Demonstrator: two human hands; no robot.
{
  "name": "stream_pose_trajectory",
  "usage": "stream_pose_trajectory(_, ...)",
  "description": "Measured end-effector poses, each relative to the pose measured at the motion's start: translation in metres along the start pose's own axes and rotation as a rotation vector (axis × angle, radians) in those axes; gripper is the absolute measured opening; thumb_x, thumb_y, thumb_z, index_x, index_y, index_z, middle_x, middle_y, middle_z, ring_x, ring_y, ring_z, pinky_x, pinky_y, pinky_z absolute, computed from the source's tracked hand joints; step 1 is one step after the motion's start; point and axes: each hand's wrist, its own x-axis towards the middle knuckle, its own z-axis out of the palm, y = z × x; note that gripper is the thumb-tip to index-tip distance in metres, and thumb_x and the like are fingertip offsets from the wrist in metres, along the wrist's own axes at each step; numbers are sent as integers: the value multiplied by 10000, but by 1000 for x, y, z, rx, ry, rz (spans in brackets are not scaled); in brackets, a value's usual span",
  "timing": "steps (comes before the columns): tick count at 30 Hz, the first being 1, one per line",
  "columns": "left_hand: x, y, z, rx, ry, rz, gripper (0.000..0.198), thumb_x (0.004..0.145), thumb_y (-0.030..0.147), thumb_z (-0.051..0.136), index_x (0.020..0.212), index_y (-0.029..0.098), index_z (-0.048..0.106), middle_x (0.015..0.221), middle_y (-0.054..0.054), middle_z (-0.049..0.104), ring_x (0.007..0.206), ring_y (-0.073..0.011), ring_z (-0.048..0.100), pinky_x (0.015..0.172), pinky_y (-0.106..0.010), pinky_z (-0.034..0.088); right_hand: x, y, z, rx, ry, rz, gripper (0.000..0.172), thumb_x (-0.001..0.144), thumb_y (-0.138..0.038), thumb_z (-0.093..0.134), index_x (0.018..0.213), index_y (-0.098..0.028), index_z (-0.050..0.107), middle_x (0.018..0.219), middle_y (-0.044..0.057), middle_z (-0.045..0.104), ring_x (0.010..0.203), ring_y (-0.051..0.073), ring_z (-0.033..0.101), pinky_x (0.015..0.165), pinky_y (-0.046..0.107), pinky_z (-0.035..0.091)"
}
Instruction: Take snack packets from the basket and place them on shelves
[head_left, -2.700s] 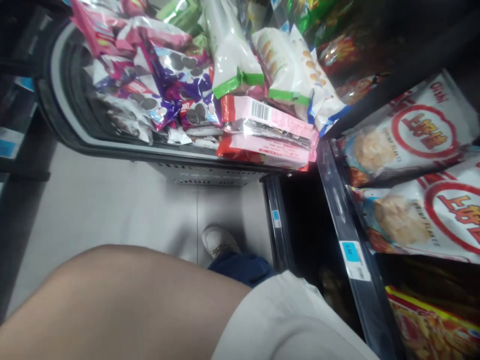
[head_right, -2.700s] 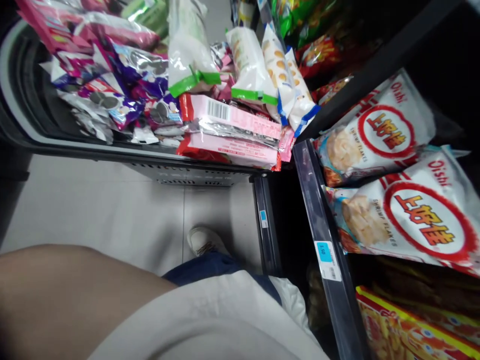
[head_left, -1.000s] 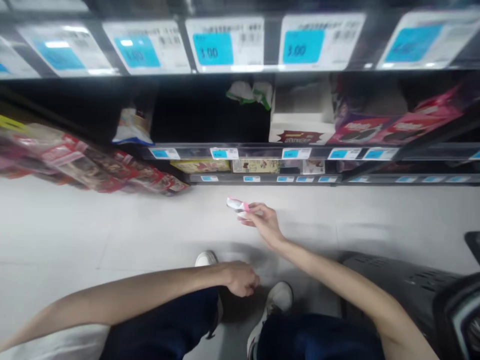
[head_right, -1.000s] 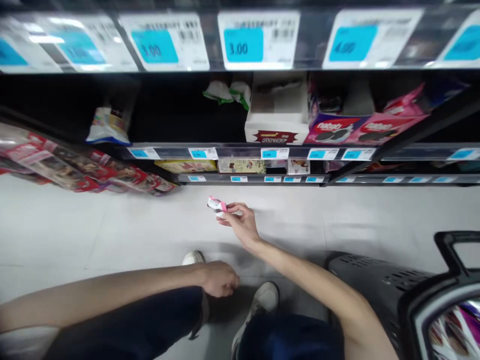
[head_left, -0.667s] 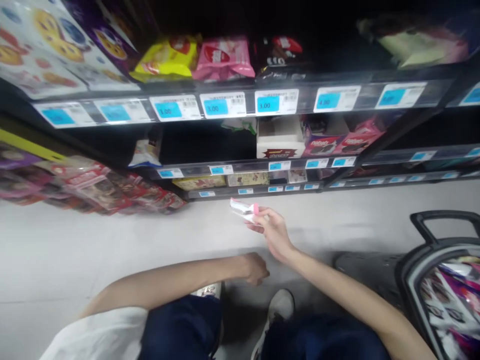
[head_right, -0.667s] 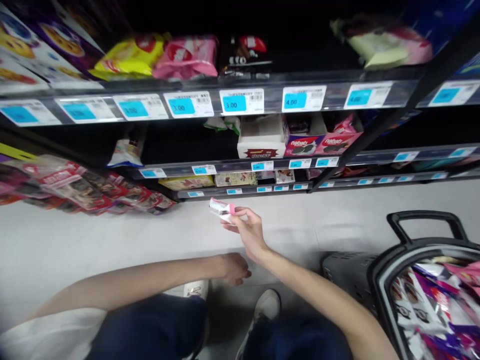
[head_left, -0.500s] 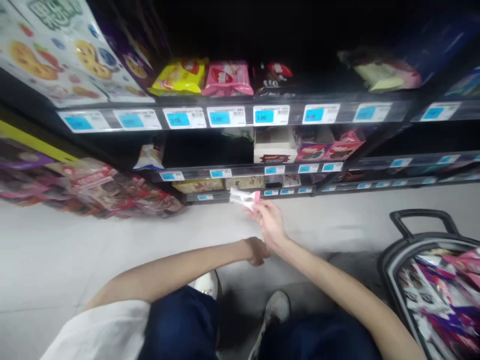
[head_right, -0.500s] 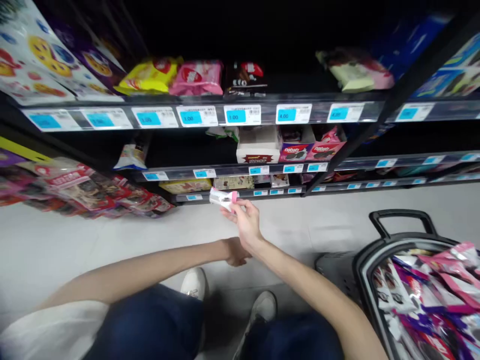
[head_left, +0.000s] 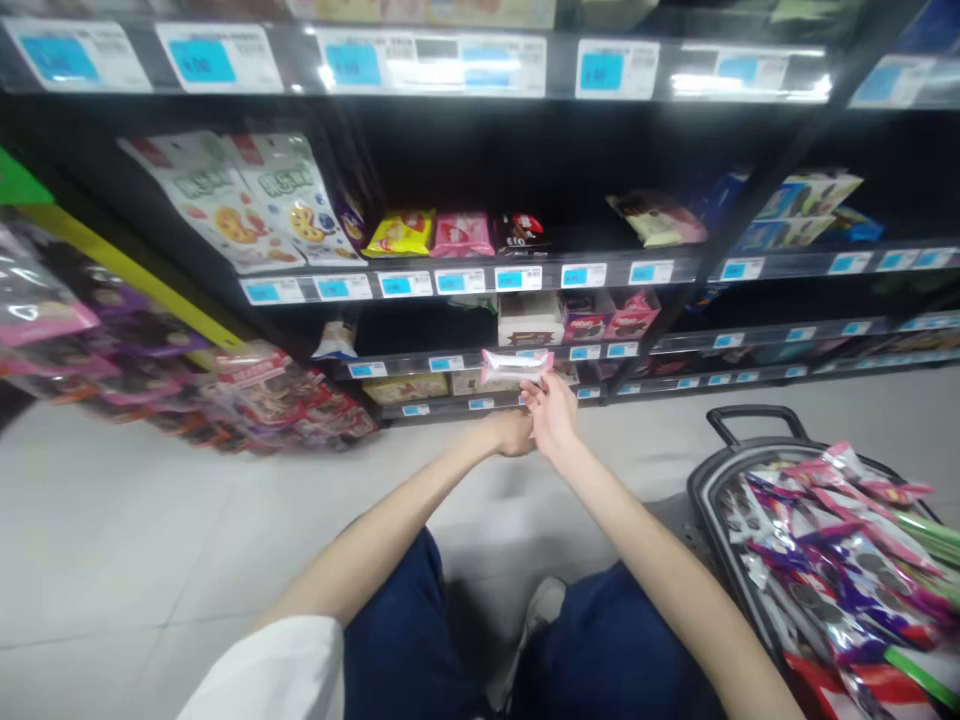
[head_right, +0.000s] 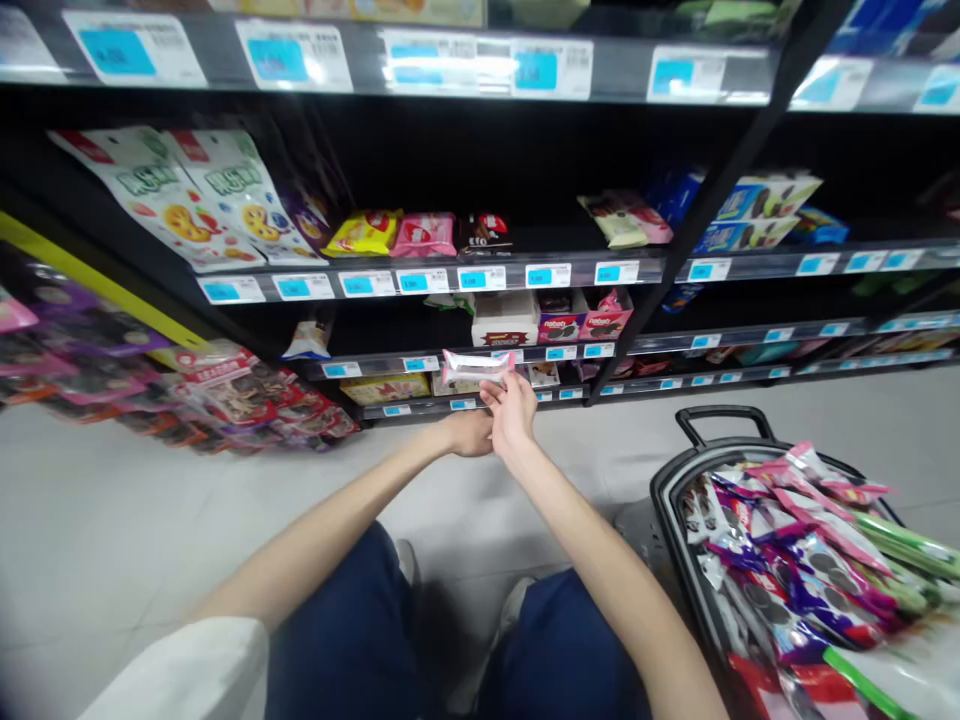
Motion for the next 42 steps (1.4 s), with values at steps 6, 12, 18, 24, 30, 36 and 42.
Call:
stream_pose_trajectory(6,-29,-16,-28,-110,140,-22,432,958,417,425,1206,130,633,1154,-155,730,1058,-304,696,913,-366,524,-13,0,-13,31,12,14,115,860,-103,645,819,-177,569,683,-36,656,614,121,703,580,210,578)
stream_pose_trajectory(12,-17,-44,-19,-305,100,-82,418,855,449,603,1150,158,660,1117,-136,741,1006,-319,691,913,-382,518,0,-3,-35,86,148,27,157,896,-60,599,805,-179,552,662,-28,652,608,106,681,641,223,610)
stream_pose_trajectory(18,-2,-40,-2,-685,295,-161,611,788,366,733,1322,137,542,1188,-150,676,1042,-291,670,940,-402,520,17,0,-49,46,201,53,183,921,-57,557,796,-189,536,654,-38,635,601,94,667,655,219,619)
stream_pose_trajectory(24,-11,-31,-5,-1130,482,-129,597,844,308,691,1383,184,465,1230,-119,606,989,-192,645,781,-308,567,10,4,-45,34,155,69,173,877,-62,623,807,-197,539,625,-55,624,586,102,664,613,214,610)
stream_pose_trajectory(30,-3,-40,-1,-1160,461,-84,285,924,391,602,1113,177,609,872,-17,605,717,-137,650,565,-212,502,9,3,-54,-16,146,70,124,876,-89,613,836,-194,559,660,-58,633,566,108,661,585,225,588)
stream_pose_trajectory(36,1,-27,3,-1114,465,-24,130,956,290,567,997,166,555,767,7,610,625,-107,604,537,-197,471,11,-10,-67,-140,144,144,73,850,-146,598,827,-203,558,678,-72,603,552,95,633,503,192,485)
stream_pose_trajectory(42,-7,-13,3,-1134,470,-17,88,969,242,541,1019,169,542,700,8,601,629,-138,618,569,-238,491,2,-22,-68,-168,99,161,80,821,-203,606,790,-213,534,660,-73,563,551,93,608,525,195,463)
